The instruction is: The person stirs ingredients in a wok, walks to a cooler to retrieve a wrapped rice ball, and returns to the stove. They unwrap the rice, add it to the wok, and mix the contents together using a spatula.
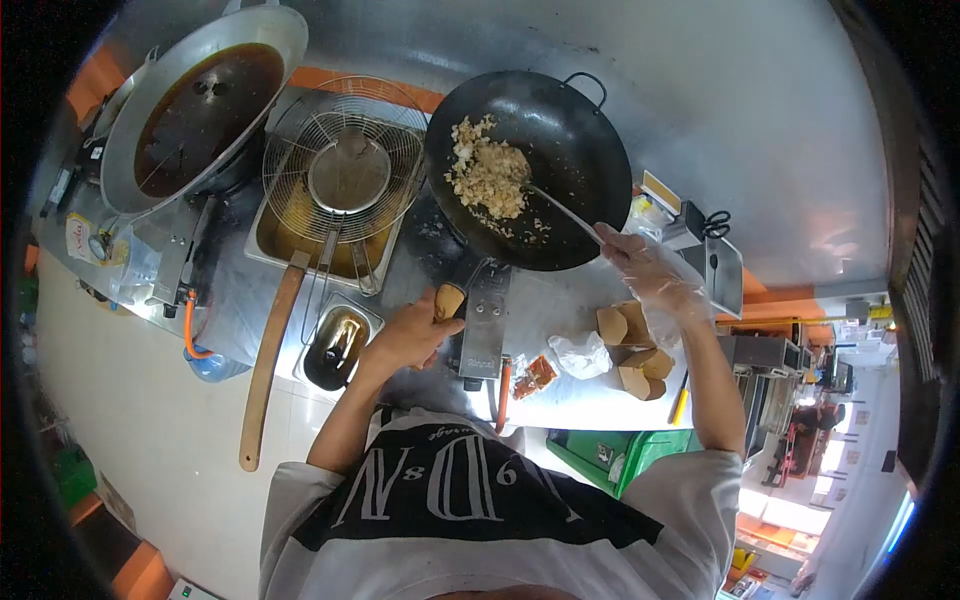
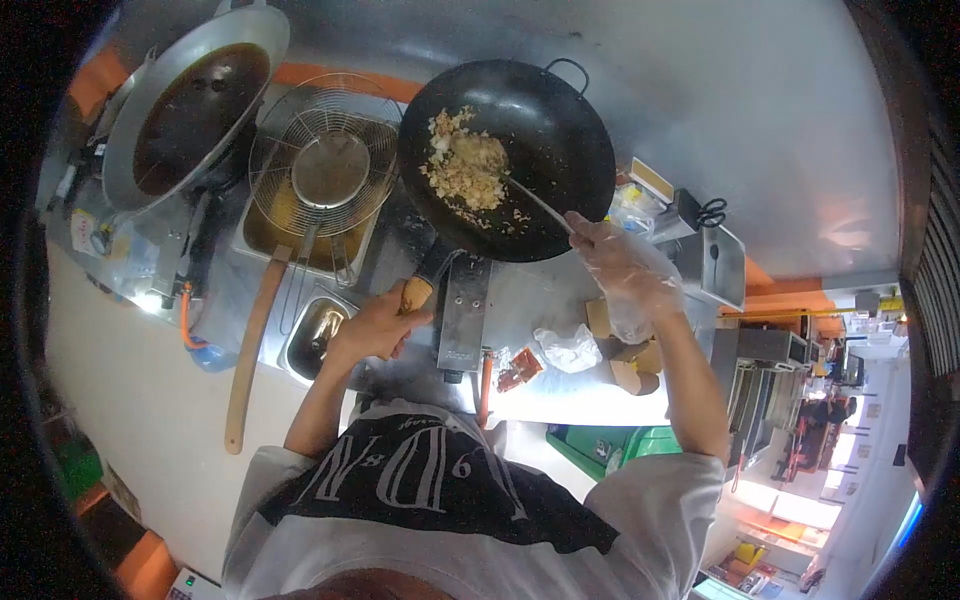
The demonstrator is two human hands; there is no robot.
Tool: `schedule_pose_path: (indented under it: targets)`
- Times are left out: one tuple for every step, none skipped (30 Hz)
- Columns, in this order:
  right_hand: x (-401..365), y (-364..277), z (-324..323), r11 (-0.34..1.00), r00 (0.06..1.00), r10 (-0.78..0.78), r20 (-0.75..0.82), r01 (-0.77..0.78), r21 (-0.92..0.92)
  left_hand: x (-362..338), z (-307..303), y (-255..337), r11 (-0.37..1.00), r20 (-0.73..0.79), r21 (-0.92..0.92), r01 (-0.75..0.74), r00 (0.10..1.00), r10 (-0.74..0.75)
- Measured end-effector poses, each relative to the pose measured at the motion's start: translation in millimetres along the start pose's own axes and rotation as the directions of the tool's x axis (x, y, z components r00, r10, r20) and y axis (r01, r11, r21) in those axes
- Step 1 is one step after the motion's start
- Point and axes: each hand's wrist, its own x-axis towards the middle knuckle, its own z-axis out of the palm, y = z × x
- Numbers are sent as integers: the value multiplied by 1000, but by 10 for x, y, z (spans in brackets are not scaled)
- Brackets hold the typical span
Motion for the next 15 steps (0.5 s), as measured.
schedule_pose_path:
  targets:
    - [-17, -183, -149, 884, 917, 325, 230, -381, 271, -14, 15, -2, 1000, 4, 13, 25, 1000, -25]
    - [48, -119, 74, 881, 915, 326, 237, -385, 275, -20, 16, -5, 999, 10, 14, 31, 999, -31]
    - [132, 2, 485, 997, 995, 73, 72, -72, -7, -27, 22, -4, 1000, 28, -10, 12, 1000, -11]
    - [159, 78, 702, 921, 974, -227, -17, 209, -329, -20, 5, 14, 999, 40, -28, -16, 999, 17]
    - [120, 172, 653, 581, 843, -536, 42, 404, -707, 13, -22, 50, 999, 40, -17, -27, 999, 28]
    - [17, 276, 652, 585, 846, -532, 43, 404, -703, -2, -6, 42, 1000, 36, -9, -29, 999, 29]
    - [-92, 365, 649, 738, 872, -489, -9, 408, -538, -27, 10, 22, 1000, 34, -3, -27, 999, 27]
    - [-91, 452, 626, 846, 897, -439, -56, 392, -360, -18, 2, 31, 999, 29, -3, -33, 999, 33]
    - [-77, 268, 452, 843, 894, -444, -56, 395, -366, -24, 8, 27, 1000, 21, -7, -30, 999, 30]
    - [-117, -81, 190, 993, 993, -87, 86, 93, -72, -32, 21, 15, 1000, 19, -11, -22, 1000, 23]
    - [-153, -257, 59, 942, 920, 233, 316, -294, 160, -21, 12, 34, 1000, 22, -9, -23, 999, 23]
    - [-149, -182, 327, 932, 912, 250, 324, -318, 175, -41, 12, 54, 999, 8, -20, -25, 1000, 25]
    - [-93, -11, 774, 993, 997, 12, 75, -3, -118, -56, 48, 74, 999, 3, -28, -32, 999, 32]
    - [-15, 177, 958, 847, 949, -304, -86, 228, -480, -9, 68, 85, 999, 20, -11, -50, 999, 50]
    - [5, 316, 920, 661, 886, -444, -132, 225, -716, 17, 80, 49, 999, 30, -39, -30, 999, 31]
